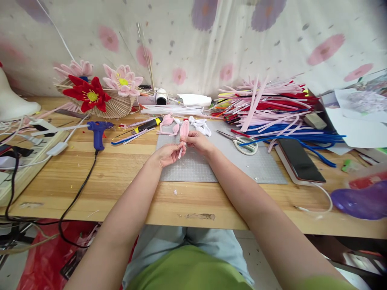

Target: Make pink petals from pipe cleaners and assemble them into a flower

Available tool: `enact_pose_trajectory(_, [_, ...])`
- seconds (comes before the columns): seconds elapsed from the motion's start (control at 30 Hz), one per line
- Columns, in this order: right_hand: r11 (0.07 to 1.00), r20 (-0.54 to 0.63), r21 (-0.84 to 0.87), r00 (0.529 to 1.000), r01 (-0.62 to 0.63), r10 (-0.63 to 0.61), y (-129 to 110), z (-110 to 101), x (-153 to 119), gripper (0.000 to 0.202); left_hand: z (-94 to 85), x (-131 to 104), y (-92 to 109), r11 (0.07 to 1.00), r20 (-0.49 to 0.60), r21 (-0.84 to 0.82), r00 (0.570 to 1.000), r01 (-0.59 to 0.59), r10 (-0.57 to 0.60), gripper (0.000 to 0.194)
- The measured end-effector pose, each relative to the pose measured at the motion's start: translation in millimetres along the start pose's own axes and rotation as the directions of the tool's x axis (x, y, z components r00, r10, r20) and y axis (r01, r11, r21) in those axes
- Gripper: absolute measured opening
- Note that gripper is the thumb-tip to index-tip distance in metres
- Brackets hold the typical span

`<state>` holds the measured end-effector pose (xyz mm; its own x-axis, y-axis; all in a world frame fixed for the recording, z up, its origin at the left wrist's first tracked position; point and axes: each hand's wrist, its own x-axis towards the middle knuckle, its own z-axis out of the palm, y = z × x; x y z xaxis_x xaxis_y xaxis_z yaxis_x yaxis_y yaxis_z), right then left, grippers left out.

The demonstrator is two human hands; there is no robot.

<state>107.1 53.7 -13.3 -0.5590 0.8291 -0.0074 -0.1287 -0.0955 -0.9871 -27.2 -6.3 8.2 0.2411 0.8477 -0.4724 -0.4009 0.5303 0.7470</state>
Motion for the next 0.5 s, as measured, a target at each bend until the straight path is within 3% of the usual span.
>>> enact_pose_trajectory(0.07, [1.0, -0.055, 0.003, 0.998, 0.017, -0.017, 1, 3, 1, 0.031, 1.8, 2, -4, 0.992, -0.048, 0.099, 0.995, -0.081, 0.086, 0.013])
enact_pose_trajectory(0.13, [0.999, -0.158, 0.0, 0.986, 0.047, -0.047, 4, 8, 3, 0.029, 3.5, 4, -9, 0.911, -0.143, 0.353, 0.95, -0.212, 0.277, 0.004])
enact_pose_trajectory(0.2, [0.998, -0.266, -0.003, 0.962, 0.066, -0.064, 8, 15, 5, 0.027, 4.7, 7, -14, 0.671, -0.203, 0.694, 0.824, -0.26, 0.529, 0.015])
enact_pose_trajectory(0.27, [0.998, -0.335, 0.0, 0.94, 0.067, -0.063, 13, 22, 7, 0.026, 5.2, 9, -19, 0.378, -0.179, 0.913, 0.684, -0.152, 0.708, 0.023])
enact_pose_trajectory(0.3, [0.998, -0.364, 0.003, 0.929, 0.068, -0.063, 15, 24, 8, 0.025, 5.3, 10, -20, 0.267, -0.151, 0.959, 0.637, -0.09, 0.756, 0.023])
enact_pose_trajectory(0.37, [0.997, -0.419, -0.002, 0.905, 0.075, -0.069, 17, 27, 10, 0.023, 5.5, 10, -22, 0.138, -0.101, 0.99, 0.587, -0.019, 0.803, 0.018])
enact_pose_trajectory(0.5, [0.996, -0.464, -0.006, 0.882, 0.094, -0.086, 17, 26, 10, 0.023, 7.2, 8, -23, 0.046, -0.019, 0.998, 0.544, -0.036, 0.839, 0.017])
